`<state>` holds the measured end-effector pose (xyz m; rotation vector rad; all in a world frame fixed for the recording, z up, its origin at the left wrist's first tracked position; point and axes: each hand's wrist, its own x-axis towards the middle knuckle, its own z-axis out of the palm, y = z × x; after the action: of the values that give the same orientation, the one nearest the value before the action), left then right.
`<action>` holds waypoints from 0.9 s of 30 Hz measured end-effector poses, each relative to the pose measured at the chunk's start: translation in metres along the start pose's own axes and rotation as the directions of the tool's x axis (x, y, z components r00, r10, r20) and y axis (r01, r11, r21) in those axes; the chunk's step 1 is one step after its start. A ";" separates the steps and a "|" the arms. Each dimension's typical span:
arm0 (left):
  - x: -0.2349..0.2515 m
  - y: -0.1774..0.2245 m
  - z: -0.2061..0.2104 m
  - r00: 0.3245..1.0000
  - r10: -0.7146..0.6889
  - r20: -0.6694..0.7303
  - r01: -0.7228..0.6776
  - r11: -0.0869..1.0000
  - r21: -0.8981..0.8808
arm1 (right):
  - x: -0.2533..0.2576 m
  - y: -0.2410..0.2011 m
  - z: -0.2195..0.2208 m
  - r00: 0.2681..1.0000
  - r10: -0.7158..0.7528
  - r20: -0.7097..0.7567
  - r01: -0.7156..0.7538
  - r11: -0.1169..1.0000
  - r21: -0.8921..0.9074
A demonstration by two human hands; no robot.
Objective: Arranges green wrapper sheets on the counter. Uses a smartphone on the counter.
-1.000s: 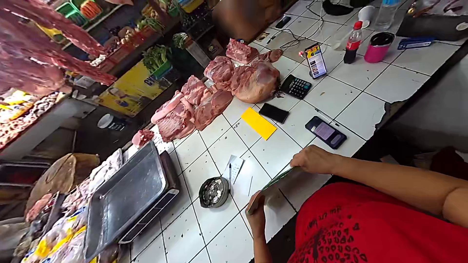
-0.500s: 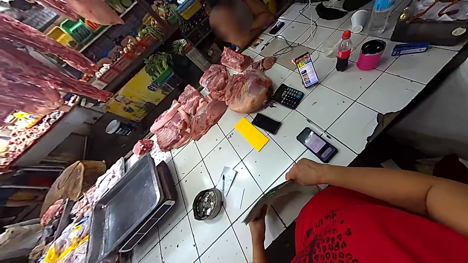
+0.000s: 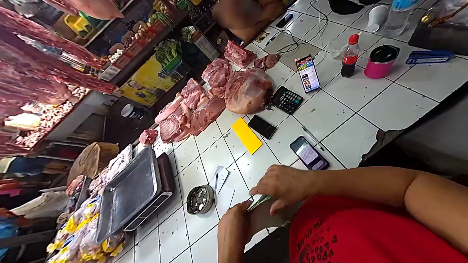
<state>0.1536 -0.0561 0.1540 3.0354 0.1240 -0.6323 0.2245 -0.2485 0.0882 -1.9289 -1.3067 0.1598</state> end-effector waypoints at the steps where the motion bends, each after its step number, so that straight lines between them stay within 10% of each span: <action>1: -0.001 0.015 -0.005 0.999 -0.020 0.028 0.019 0.999 0.045 | 0.003 -0.007 0.000 0.999 -0.002 0.053 0.003 1.000 -0.030; 5: 0.003 0.046 -0.011 0.993 -0.034 0.117 0.025 0.997 0.076 | 0.004 -0.015 -0.017 0.959 0.128 0.253 -0.105 0.989 -0.104; 9: -0.002 0.014 -0.001 0.995 0.101 -0.022 -0.102 0.946 -0.308 | -0.012 0.007 -0.040 0.960 0.138 0.245 -0.149 0.989 0.026; 14: -0.003 -0.010 0.029 0.923 0.144 -0.356 -0.382 0.442 -0.811 | -0.035 0.029 -0.058 0.980 0.198 -0.022 -0.172 0.896 0.408; 18: 0.007 0.016 0.037 0.927 0.083 -0.366 -0.349 0.547 -0.761 | -0.046 0.039 -0.063 0.974 0.210 -0.081 -0.141 0.849 0.509; 22: 0.017 0.031 0.027 0.954 0.164 -0.250 -0.292 0.694 -0.658 | -0.052 0.036 -0.080 0.953 0.248 0.176 -0.296 0.891 0.344; 27: 0.031 0.051 0.018 0.928 0.317 -0.195 -0.368 0.702 -0.609 | -0.047 0.027 -0.066 0.994 0.091 0.065 -0.106 0.957 0.271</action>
<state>0.1790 -0.1058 0.1258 2.3192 -0.1922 -0.3406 0.2555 -0.3271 0.1015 -1.7617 -1.1547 0.4218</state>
